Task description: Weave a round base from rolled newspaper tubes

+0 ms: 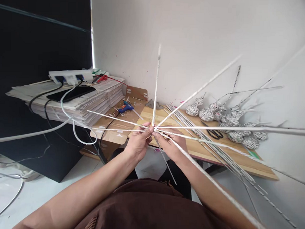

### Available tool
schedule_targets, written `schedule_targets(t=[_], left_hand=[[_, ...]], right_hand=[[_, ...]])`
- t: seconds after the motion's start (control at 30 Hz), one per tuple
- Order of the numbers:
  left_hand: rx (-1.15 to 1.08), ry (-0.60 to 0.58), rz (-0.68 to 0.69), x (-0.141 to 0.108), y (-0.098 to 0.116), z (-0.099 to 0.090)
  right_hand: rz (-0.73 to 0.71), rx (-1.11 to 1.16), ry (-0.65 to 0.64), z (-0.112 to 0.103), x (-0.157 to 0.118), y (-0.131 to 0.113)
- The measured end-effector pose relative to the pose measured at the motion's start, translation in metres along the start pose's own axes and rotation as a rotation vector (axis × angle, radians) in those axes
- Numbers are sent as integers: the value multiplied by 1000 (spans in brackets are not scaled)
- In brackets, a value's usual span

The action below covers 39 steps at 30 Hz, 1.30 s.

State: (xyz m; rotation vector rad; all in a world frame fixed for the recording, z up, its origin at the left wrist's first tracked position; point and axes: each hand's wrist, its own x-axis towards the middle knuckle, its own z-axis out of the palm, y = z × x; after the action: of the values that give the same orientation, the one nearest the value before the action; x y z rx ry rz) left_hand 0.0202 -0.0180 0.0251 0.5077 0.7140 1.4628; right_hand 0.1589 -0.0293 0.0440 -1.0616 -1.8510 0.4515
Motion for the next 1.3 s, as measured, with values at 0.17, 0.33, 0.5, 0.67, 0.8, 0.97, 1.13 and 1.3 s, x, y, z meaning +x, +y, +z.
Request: schedule_targets(t=[0.17, 0.33, 0.5, 0.67, 0.8, 0.97, 1.13, 1.3], left_hand=[[-51, 7, 29, -2, -2, 3], [-73, -2, -18, 2, 0, -2], [182, -76, -185, -2, 3, -21], [568, -290, -159, -15, 27, -22], [607, -250, 197, -2, 50, 2], [614, -383, -91, 28, 44, 13], [477, -312, -168, 38, 22, 1], [455, -323, -227, 40, 16, 0]], right_hand=[[-6, 161, 97, 10, 5, 0], [88, 159, 116, 13, 11, 1], [152, 86, 91, -4, 22, 5], [188, 87, 13, -22, 30, 17], [208, 67, -20, -24, 29, 19], [162, 133, -129, -21, 26, 19], [243, 132, -164, -25, 26, 19], [379, 33, -90, -30, 25, 22]])
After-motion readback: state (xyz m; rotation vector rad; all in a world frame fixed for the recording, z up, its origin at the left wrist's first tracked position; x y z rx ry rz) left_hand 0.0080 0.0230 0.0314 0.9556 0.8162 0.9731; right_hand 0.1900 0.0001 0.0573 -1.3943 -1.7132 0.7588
